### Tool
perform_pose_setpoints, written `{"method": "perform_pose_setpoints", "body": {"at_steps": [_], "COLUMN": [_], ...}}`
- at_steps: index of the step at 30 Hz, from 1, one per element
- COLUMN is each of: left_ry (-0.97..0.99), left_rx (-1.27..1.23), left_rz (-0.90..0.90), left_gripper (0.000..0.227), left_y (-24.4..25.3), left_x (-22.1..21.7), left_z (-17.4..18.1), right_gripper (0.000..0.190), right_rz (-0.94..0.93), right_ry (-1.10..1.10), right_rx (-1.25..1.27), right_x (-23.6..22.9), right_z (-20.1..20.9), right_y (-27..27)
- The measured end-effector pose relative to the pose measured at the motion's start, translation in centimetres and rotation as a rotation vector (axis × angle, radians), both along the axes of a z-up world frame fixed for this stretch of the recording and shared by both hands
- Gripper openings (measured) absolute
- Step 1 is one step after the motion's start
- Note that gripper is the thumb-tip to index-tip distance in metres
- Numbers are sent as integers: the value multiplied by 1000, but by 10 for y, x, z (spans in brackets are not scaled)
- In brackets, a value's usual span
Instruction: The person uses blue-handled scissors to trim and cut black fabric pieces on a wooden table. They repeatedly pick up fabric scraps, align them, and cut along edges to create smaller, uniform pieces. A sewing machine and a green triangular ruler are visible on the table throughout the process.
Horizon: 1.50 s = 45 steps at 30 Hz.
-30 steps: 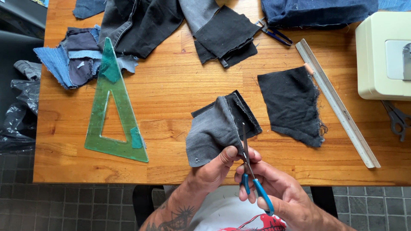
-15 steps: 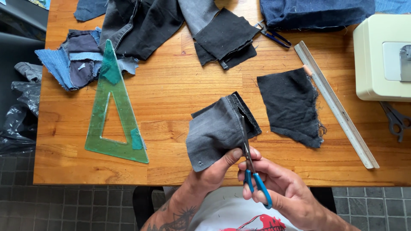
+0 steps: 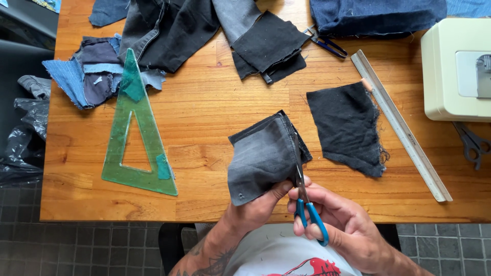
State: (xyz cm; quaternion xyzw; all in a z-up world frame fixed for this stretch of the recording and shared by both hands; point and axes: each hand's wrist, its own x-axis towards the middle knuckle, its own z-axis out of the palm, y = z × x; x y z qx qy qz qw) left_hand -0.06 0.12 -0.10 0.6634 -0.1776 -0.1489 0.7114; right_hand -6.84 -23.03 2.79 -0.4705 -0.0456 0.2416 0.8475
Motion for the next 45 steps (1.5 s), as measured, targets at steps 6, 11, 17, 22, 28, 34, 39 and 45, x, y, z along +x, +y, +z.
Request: {"method": "perform_pose_setpoints", "body": {"at_steps": [6, 11, 17, 22, 28, 34, 39, 45], "left_ry": [-79, -154, -153, -149, -178, -150, -41, 76], "left_rx": [87, 146, 194, 226, 168, 114, 35, -49], "left_rz": [49, 77, 160, 162, 139, 117, 51, 21], "left_gripper": [29, 19, 20, 22, 31, 33, 39, 35], "left_y": [-2, -2, -6, -5, -7, -6, -5, -5], "left_x": [0, -1, -4, -7, -7, -7, -9, -6], "left_z": [6, -1, -5, -16, -18, -22, -22, -4], "right_gripper": [71, 70, 77, 74, 70, 70, 71, 72], "right_rz": [-22, -24, -40, -87, -124, -185, -171, -191], "right_ry": [2, 10, -4, 10, -15, -29, -33, 4], "right_rx": [-1, -58, -89, -42, -63, -1, -93, -70], "right_x": [-5, 3, 3, 4, 6, 8, 20, 22], "right_z": [-12, 1, -3, -13, -17, -28, -10, -18], "right_y": [-5, -5, -8, -13, -16, -21, -19, -26]}}
